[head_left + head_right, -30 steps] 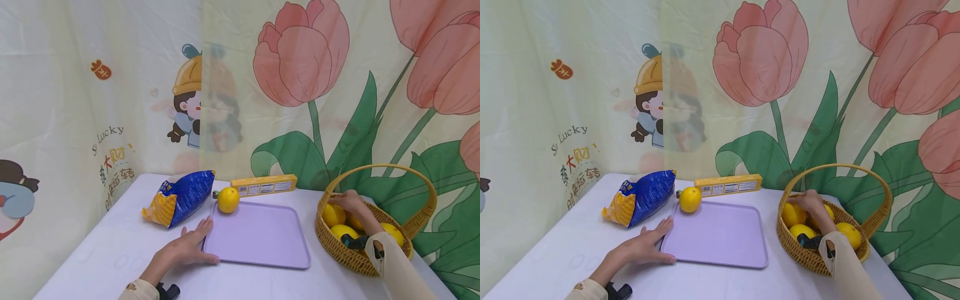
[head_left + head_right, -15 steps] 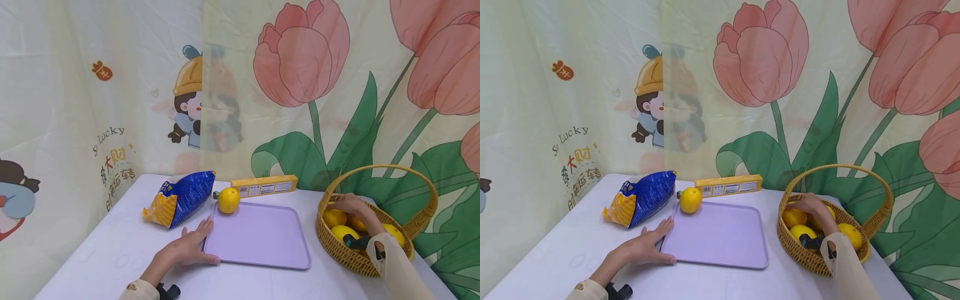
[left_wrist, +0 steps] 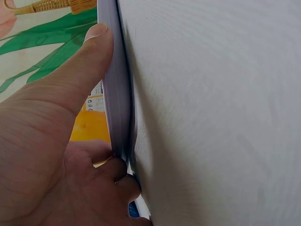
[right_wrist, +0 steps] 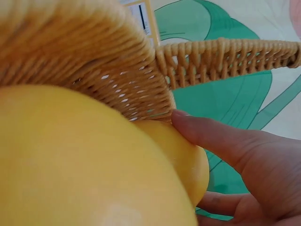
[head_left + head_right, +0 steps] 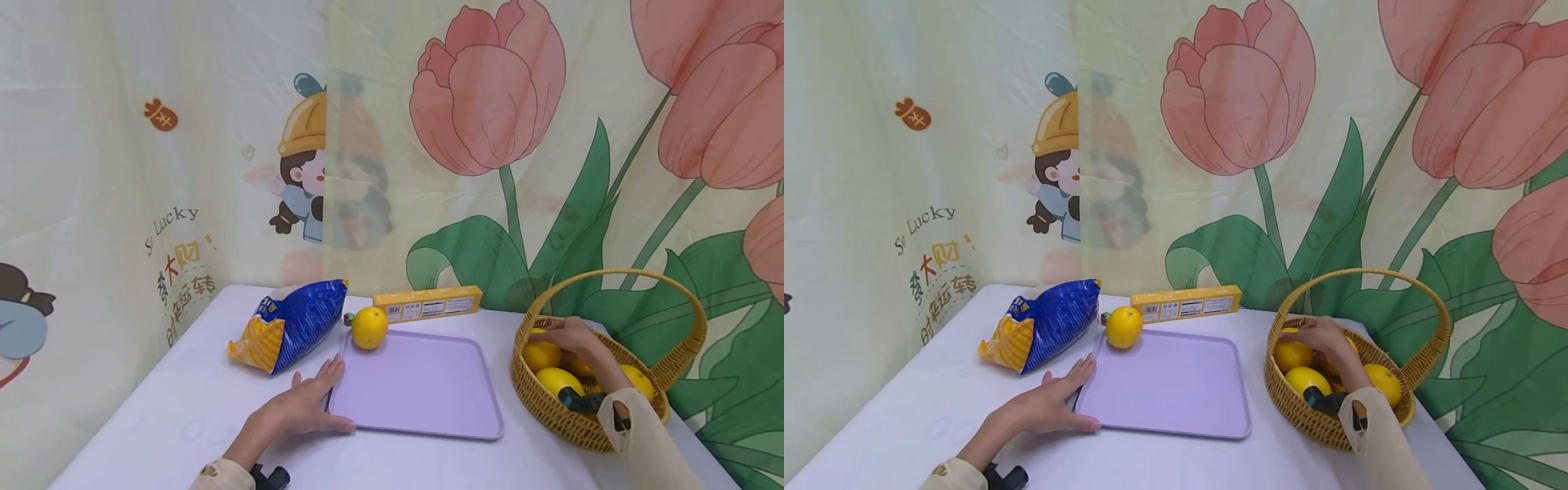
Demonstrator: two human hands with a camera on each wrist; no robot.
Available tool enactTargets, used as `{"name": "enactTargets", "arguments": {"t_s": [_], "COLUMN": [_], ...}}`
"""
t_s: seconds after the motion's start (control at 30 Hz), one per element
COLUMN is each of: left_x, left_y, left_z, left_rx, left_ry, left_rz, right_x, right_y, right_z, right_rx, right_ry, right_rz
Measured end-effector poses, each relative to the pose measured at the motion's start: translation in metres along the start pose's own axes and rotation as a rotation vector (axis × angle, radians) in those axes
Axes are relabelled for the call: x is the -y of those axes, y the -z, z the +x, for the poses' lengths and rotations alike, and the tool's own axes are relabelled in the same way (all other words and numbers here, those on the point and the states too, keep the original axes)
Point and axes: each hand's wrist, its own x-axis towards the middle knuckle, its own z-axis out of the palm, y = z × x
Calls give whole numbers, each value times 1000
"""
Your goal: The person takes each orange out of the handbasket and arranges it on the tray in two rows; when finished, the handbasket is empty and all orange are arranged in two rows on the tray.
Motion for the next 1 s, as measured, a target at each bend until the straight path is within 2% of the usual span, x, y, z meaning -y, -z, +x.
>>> {"name": "enactTargets", "arguments": {"t_s": [0.23, 0.43, 0.67, 1.0], "left_x": [0, 8, 9, 0], "left_y": [0, -4, -2, 1], "left_z": [0, 5, 3, 0], "left_rx": [-2, 7, 9, -4], "left_ry": [2, -16, -30, -4], "left_rz": [2, -8, -20, 4], "right_x": [3, 8, 17, 25], "right_y": [3, 3, 6, 14], "right_z": [-7, -16, -37, -73], "right_rx": [-27, -59, -138, -166], "right_ry": [39, 67, 111, 162], "right_rz": [48, 90, 37, 40]}}
